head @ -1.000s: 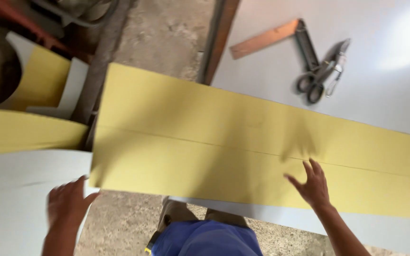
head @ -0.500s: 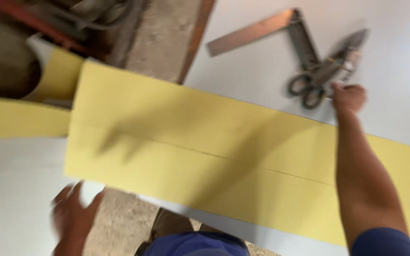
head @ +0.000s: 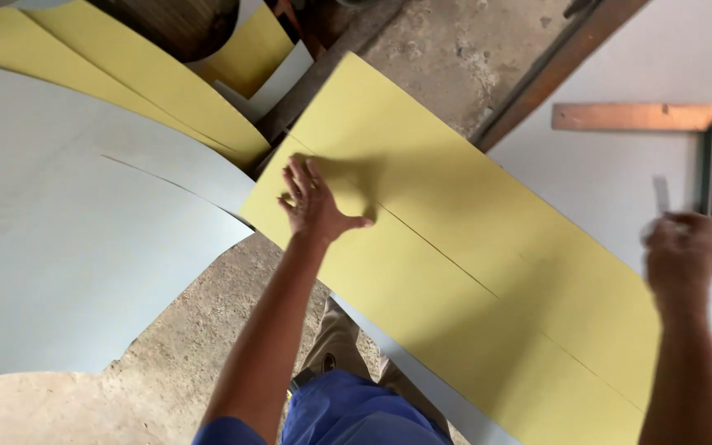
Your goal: Cutting and marking a strip of sheet metal using shears and a square tool.
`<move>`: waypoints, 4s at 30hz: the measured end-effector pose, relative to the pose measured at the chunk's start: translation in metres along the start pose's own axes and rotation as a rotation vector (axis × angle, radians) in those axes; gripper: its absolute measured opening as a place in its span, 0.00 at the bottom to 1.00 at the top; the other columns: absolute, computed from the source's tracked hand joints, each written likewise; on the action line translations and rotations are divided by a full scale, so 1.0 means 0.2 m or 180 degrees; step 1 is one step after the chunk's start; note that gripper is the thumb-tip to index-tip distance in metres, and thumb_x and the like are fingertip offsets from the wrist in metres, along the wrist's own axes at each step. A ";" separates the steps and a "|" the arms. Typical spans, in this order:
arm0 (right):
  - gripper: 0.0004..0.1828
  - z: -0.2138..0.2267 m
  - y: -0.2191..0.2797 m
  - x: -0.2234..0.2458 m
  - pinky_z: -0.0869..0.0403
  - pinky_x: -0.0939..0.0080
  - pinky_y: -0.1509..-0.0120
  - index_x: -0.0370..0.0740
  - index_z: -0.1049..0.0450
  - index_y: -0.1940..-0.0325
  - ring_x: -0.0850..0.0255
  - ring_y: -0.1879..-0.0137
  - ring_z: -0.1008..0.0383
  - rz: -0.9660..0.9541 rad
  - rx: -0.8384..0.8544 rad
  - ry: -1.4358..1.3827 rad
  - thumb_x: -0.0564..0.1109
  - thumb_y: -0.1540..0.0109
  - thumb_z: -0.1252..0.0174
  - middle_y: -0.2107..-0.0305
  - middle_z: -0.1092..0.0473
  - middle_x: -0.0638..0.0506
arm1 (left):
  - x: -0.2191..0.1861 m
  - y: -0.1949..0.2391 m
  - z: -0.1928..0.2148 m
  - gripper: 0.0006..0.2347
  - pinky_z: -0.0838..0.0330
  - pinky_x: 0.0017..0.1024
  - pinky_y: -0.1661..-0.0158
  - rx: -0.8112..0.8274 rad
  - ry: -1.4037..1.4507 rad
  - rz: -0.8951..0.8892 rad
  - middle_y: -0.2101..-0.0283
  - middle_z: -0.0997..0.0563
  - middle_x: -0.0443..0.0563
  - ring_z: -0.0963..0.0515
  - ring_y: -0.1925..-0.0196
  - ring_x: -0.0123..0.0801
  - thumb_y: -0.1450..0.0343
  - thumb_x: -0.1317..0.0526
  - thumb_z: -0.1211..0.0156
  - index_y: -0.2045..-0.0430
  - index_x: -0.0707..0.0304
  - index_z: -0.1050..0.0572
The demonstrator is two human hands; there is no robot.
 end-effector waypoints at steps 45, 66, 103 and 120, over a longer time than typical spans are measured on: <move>0.18 -2.11 0.97 1.60 0.22 0.48 0.54 0.54 0.25 0.38 0.53 0.65 0.19 0.2783 0.2556 0.2767 0.48 0.32 0.50 0.66 0.20 0.47 | -0.06 -0.02 0.06 0.66 0.65 0.73 0.32 0.0289 -0.0134 -0.0149 0.23 0.73 0.76 0.74 0.21 0.62 0.45 0.26 0.33 0.27 0.74 0.70; 0.21 -2.24 0.92 1.65 0.23 0.53 0.63 0.52 0.26 0.37 0.58 0.69 0.21 0.2562 0.2612 0.2602 0.44 0.35 0.46 0.65 0.20 0.50 | -0.07 -0.01 0.06 0.67 0.67 0.73 0.33 0.0340 -0.0104 -0.0117 0.24 0.74 0.71 0.75 0.22 0.62 0.49 0.28 0.29 0.26 0.67 0.70; 0.09 -1.28 0.91 0.98 0.22 0.51 0.59 0.51 0.16 0.55 0.52 0.67 0.20 0.2059 0.1744 0.1301 0.45 0.36 0.40 0.67 0.20 0.50 | -0.93 1.01 -0.68 0.58 0.69 0.64 0.30 0.0077 -0.0204 -0.1011 0.24 0.68 0.79 0.68 0.21 0.64 0.37 0.31 0.38 0.29 0.83 0.65; 0.15 -0.63 0.93 0.38 0.26 0.48 0.69 0.50 0.18 0.52 0.53 0.73 0.22 0.1929 0.2419 0.2451 0.40 0.39 0.46 0.72 0.21 0.51 | -0.97 0.97 -0.74 0.64 0.70 0.65 0.30 0.0295 -0.0502 -0.0741 0.26 0.74 0.80 0.73 0.22 0.63 0.43 0.25 0.38 0.29 0.79 0.67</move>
Point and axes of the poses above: each hand's wrist, its own y-axis away from the middle knuckle, its own z-axis out of the back of the hand, x = y × z, the point moved 9 cm from there along -y, towards the middle knuckle
